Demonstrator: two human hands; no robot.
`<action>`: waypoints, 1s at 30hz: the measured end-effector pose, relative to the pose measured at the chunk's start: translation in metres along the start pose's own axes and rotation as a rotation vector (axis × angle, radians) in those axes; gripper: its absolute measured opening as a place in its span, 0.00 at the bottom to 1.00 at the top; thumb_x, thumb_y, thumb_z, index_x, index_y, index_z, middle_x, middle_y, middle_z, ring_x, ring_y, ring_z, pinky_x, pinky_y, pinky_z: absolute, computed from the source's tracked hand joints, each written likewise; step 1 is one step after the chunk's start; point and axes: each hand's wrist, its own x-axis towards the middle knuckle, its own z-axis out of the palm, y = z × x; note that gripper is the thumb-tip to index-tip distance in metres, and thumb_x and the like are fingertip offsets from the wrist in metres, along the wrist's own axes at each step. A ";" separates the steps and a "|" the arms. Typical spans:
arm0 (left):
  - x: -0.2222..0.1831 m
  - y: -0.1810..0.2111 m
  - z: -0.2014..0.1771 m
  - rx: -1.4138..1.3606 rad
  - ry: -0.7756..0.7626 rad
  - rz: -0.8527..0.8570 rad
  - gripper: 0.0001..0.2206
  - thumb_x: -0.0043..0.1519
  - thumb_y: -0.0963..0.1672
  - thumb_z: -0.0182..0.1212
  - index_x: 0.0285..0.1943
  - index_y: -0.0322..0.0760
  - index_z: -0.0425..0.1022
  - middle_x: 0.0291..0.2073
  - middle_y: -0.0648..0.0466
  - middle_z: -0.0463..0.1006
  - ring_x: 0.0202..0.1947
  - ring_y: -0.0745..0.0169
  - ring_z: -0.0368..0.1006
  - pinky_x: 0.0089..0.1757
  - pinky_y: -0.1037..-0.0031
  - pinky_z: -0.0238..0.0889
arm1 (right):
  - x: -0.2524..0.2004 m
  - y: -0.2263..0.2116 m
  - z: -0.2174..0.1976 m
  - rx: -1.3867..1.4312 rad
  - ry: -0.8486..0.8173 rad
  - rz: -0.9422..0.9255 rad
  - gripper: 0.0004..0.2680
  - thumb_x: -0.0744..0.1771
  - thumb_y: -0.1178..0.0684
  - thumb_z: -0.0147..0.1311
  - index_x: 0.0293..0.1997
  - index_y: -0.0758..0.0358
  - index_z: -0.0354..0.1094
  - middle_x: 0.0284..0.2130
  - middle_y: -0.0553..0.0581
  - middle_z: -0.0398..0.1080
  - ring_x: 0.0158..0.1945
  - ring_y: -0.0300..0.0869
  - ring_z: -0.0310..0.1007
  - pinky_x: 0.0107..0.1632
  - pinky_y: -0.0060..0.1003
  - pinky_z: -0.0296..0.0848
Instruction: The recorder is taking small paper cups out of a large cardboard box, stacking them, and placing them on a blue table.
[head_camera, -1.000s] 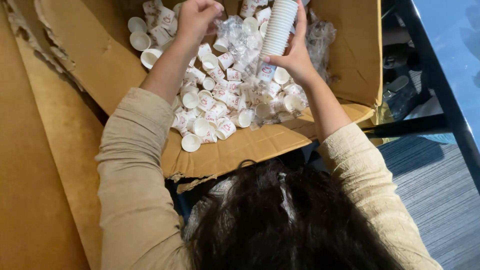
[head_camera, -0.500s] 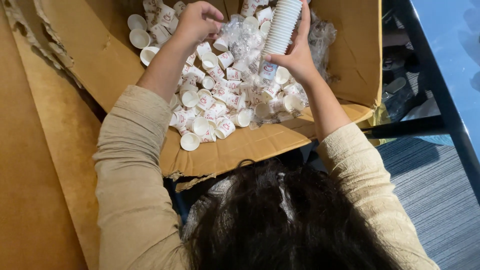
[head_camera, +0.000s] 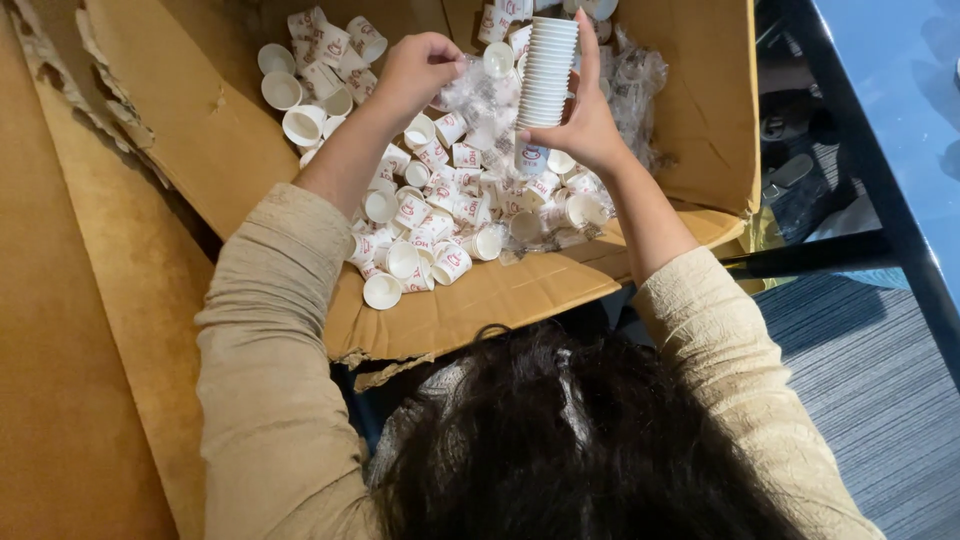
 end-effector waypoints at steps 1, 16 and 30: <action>-0.001 0.010 -0.002 0.004 0.001 0.010 0.08 0.60 0.43 0.69 0.44 0.36 0.78 0.37 0.52 0.78 0.35 0.59 0.78 0.37 0.63 0.75 | 0.002 -0.003 0.001 -0.004 0.003 -0.010 0.51 0.62 0.61 0.77 0.79 0.39 0.19 0.68 0.64 0.63 0.67 0.49 0.70 0.65 0.47 0.77; -0.014 0.069 -0.047 0.534 0.331 0.396 0.05 0.67 0.39 0.61 0.49 0.39 0.75 0.42 0.49 0.80 0.43 0.48 0.78 0.43 0.61 0.70 | 0.012 -0.011 -0.009 0.378 0.185 -0.019 0.49 0.62 0.66 0.67 0.81 0.41 0.19 0.64 0.61 0.63 0.61 0.48 0.71 0.61 0.45 0.79; 0.022 -0.016 -0.018 -0.369 0.169 -0.114 0.09 0.62 0.38 0.65 0.51 0.29 0.79 0.37 0.51 0.79 0.33 0.65 0.72 0.37 0.74 0.68 | 0.010 -0.004 -0.006 0.490 0.178 0.012 0.48 0.63 0.66 0.65 0.80 0.38 0.17 0.64 0.63 0.64 0.59 0.49 0.72 0.61 0.45 0.78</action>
